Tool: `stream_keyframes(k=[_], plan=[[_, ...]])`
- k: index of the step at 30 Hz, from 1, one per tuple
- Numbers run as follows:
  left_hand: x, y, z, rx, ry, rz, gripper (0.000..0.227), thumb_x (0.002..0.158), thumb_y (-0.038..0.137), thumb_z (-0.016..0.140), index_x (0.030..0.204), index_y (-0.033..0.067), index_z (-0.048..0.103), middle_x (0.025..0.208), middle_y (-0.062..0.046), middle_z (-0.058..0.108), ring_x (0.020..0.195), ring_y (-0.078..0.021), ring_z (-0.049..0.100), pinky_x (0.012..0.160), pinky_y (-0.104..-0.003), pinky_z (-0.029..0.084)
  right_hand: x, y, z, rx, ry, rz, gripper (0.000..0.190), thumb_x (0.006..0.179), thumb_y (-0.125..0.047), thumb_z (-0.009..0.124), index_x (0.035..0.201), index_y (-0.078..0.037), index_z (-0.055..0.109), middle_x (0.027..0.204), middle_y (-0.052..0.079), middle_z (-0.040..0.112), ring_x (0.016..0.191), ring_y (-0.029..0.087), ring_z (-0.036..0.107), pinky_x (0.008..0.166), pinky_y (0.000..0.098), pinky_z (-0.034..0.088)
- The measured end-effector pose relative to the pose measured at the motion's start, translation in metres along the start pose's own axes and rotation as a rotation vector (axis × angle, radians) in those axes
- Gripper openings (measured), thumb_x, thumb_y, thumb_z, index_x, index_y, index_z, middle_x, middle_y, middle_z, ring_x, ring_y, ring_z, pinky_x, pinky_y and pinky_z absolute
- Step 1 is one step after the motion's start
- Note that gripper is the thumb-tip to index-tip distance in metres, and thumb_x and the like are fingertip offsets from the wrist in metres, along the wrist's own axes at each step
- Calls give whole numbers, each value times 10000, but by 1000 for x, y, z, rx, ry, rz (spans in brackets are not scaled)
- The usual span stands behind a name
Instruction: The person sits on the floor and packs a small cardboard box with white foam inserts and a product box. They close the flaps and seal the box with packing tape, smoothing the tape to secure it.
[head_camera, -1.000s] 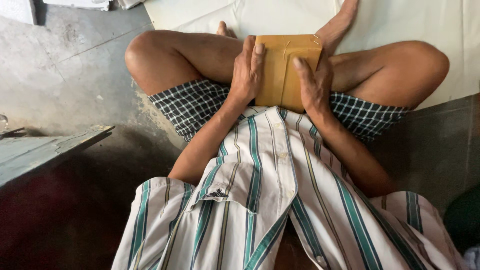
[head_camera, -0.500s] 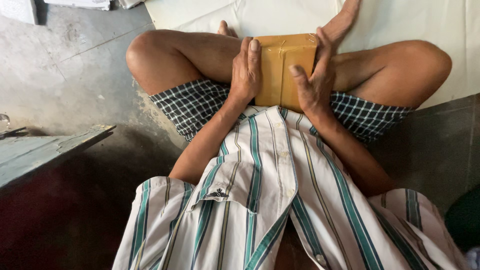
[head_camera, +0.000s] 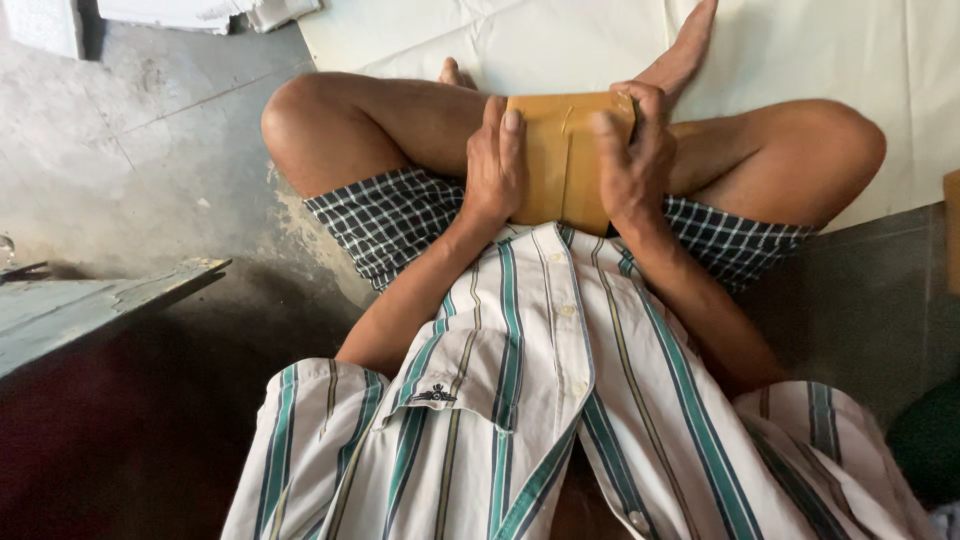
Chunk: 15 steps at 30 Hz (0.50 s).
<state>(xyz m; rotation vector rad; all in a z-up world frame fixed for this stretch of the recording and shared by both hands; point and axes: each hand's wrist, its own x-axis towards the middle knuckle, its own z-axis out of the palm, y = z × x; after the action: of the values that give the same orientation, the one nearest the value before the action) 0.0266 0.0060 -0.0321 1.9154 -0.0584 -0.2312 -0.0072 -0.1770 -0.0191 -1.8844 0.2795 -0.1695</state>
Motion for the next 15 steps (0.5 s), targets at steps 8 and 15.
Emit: stream_keyframes(k=[8, 15], plan=[[-21, 35, -17, 21, 20, 316, 797, 1072, 697, 283, 1279, -45, 490, 1050, -246, 668, 977, -430, 704, 868, -493, 581, -6, -64, -20, 107, 0, -125, 503, 1079, -464, 565, 1190, 27, 578, 1100, 161, 656, 989, 209, 642, 891, 356, 544], [8, 50, -20, 180, 106, 564, 827, 1004, 769, 360, 1198, -19, 521, 989, -174, 681, 913, -333, 719, 916, -506, 558, 27, -94, -26, 64, 123, -238, 486, 1072, -417, 504, 1277, 24, 525, 1178, 138, 659, 1126, 242, 678, 1058, 413, 609]])
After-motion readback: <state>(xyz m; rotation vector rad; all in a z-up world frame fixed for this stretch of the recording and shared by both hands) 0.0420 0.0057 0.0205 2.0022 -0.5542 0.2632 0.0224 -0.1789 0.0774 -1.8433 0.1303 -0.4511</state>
